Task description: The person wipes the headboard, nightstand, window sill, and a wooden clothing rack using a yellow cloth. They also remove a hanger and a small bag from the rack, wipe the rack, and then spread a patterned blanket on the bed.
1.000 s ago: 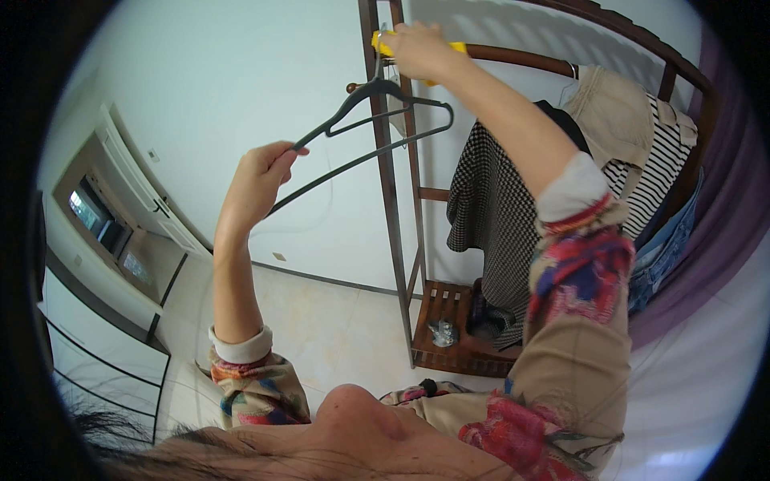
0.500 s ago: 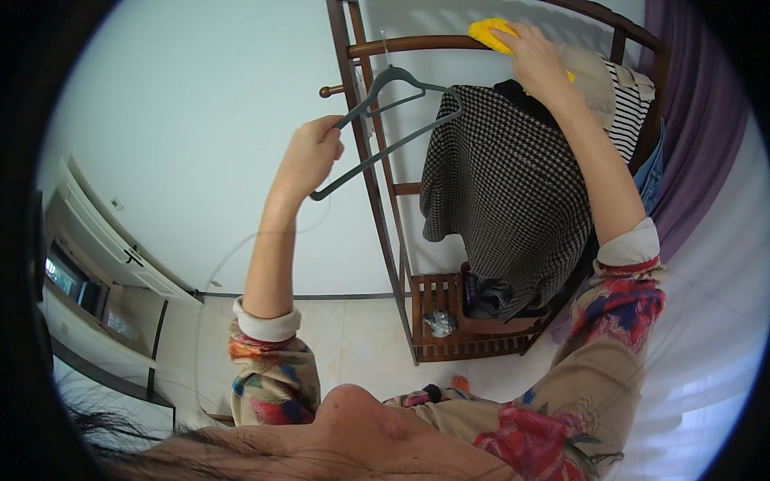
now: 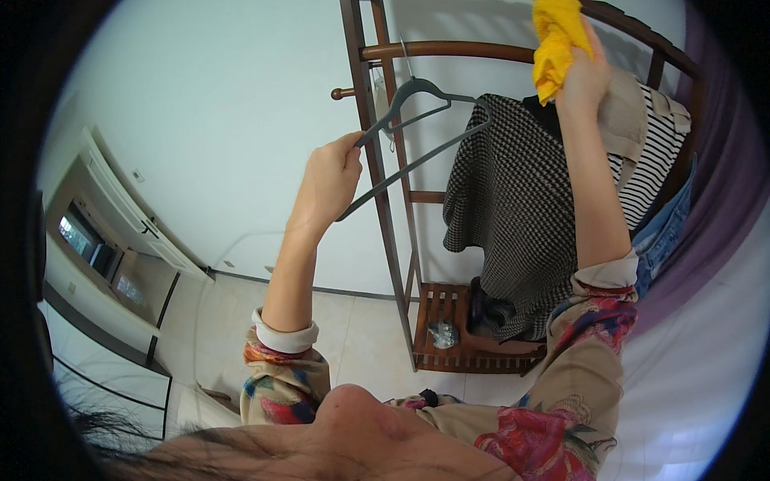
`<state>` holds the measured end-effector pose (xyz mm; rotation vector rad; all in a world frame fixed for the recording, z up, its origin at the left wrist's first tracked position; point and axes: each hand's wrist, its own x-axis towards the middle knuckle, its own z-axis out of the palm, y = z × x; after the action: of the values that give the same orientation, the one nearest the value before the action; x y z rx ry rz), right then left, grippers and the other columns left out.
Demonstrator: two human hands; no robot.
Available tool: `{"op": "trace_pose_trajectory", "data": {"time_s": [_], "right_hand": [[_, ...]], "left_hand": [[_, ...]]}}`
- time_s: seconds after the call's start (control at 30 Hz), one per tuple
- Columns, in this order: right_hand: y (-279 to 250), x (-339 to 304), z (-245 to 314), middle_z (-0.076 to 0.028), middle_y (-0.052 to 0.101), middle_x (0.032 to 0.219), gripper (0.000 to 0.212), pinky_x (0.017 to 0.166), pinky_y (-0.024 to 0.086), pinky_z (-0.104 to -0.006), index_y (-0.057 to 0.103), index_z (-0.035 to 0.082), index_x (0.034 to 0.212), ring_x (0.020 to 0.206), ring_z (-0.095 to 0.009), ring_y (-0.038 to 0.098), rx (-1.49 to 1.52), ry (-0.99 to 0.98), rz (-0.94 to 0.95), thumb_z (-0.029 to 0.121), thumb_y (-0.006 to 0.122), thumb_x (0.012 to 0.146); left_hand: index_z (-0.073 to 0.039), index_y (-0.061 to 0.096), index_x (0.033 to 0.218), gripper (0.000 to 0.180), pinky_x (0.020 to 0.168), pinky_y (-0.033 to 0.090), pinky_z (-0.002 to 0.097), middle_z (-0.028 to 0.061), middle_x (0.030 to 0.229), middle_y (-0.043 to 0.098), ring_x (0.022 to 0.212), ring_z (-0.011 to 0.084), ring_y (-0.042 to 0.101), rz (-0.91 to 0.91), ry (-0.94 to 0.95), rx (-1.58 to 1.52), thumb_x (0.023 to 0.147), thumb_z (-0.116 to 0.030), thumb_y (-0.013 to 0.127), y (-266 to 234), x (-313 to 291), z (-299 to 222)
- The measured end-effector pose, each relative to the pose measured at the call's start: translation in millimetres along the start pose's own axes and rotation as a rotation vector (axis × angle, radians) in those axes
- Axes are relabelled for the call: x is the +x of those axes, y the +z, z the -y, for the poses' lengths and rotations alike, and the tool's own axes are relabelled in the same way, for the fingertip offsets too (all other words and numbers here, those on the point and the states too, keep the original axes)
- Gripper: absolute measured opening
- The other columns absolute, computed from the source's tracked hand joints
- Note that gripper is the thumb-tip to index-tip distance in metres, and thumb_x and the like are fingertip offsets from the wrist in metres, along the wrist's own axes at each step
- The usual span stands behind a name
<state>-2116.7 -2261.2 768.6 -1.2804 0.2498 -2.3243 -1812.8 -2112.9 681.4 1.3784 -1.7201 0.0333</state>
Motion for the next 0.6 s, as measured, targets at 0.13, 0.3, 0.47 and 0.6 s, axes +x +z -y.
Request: {"op": "trace_pose_trajectory", "data": {"time_s": [0.13, 0.3, 0.47, 0.6], "right_hand": [[2.0, 17.6, -17.0, -0.018, 0.052, 0.128, 0.041, 0.093, 0.050, -0.0372, 0.045, -0.001, 0.133, 0.110, -0.028, 0.058, 0.287, 0.074, 0.060, -0.001, 0.041, 0.093], [17.3, 33.1, -36.2, -0.014, 0.061, 0.115, 0.040, 0.084, 0.050, -0.0313, 0.055, -0.003, 0.123, 0.100, -0.023, 0.061, -0.075, 0.131, 0.400, -0.002, 0.043, 0.085], [61.6, 27.5, -1.6, -0.014, 0.062, 0.113, 0.045, 0.082, 0.053, -0.0285, 0.052, -0.004, 0.125, 0.097, -0.021, 0.063, 0.195, 0.067, 0.379, -0.006, 0.043, 0.081], [86.2, -25.3, 22.0, -0.015, 0.059, 0.117, 0.045, 0.082, 0.052, -0.0290, 0.046, -0.004, 0.129, 0.101, -0.023, 0.061, 0.063, -0.097, 0.295, -0.001, 0.045, 0.084]], "left_hand": [[0.007, 0.059, 0.113, 0.030, 0.058, 0.043, 0.0341, 0.0150, 0.062, 0.052, 0.055, 0.0210, 0.050, -0.015, -0.035, -0.017, 0.090, -0.005, 0.045, 0.2, -3.7, 7.9], [0.007, 0.059, 0.114, 0.030, 0.060, 0.045, 0.0346, 0.0169, 0.064, 0.054, 0.058, 0.0240, 0.053, -0.011, 0.001, 0.008, 0.090, -0.005, 0.045, 5.8, 4.9, 14.6], [0.008, 0.060, 0.109, 0.027, 0.075, 0.049, 0.0440, 0.0304, 0.090, 0.062, 0.086, 0.0454, 0.060, 0.042, 0.106, -0.035, 0.088, -0.002, 0.047, 9.6, 9.3, 22.7], [0.007, 0.060, 0.108, 0.027, 0.068, 0.050, 0.0499, 0.0297, 0.076, 0.061, 0.072, 0.0455, 0.061, 0.047, 0.134, -0.038, 0.086, -0.003, 0.048, 13.1, 5.4, 25.4]]}}
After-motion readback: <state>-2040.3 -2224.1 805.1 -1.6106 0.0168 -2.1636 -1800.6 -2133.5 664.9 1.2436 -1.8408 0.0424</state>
